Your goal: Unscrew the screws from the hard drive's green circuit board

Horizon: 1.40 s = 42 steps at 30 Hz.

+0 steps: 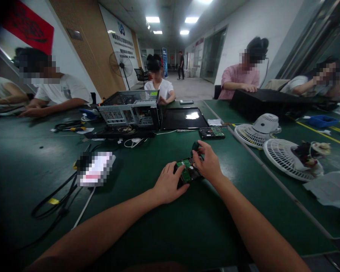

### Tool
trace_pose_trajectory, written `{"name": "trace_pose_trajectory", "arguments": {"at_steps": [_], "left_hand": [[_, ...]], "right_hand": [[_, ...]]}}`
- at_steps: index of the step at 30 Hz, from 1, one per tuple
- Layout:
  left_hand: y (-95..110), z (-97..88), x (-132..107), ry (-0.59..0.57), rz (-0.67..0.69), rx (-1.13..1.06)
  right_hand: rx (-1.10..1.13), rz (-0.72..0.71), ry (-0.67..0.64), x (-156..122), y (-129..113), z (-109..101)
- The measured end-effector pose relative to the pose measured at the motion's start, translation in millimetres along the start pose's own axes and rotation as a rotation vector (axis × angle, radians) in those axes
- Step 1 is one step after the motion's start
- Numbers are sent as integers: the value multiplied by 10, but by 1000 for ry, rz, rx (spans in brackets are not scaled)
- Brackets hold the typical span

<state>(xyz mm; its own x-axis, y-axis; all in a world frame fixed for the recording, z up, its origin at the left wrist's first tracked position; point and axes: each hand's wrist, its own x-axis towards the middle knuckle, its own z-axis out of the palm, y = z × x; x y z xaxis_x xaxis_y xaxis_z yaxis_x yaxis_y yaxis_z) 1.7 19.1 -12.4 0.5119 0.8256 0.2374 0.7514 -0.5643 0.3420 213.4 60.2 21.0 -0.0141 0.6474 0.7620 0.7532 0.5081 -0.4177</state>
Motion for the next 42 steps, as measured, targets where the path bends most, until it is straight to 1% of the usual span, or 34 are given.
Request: {"name": "trace_pose_trajectory", "arguments": {"at_steps": [5,10,16,18,21,25,28,31,35,42], "left_hand": [[2,-33,0,-13,1,-2],[4,-38,-1,-19,-5,3],[5,-47,1,-22,-1,-5],[1,-43,0,-22,-3,-10],[0,-31,-3,-16,-7,-10],[12,-31,-4,-12,-4,1],[21,-46,-2,-10,3,10],[23,-51,-2,-11,1,6],[19,-45,-5,-14,-10,2],[18,-68,-6,-28,-7,-11]], "right_hand": [[-68,-12,28,9,-6,11],[-98,-58,49,12,10,-5],[58,-119,46,43,17,-6],[30,-135,72,58,2,-16],[-77,-158,94,75,-28,-48],[-76,-194,47,83,-48,-79],[-55,-177,31,81,-45,-77],[-103,-147,60,84,-41,-73],[-132,-148,73,91,-42,-85],[35,-129,5,66,-32,-53]]}}
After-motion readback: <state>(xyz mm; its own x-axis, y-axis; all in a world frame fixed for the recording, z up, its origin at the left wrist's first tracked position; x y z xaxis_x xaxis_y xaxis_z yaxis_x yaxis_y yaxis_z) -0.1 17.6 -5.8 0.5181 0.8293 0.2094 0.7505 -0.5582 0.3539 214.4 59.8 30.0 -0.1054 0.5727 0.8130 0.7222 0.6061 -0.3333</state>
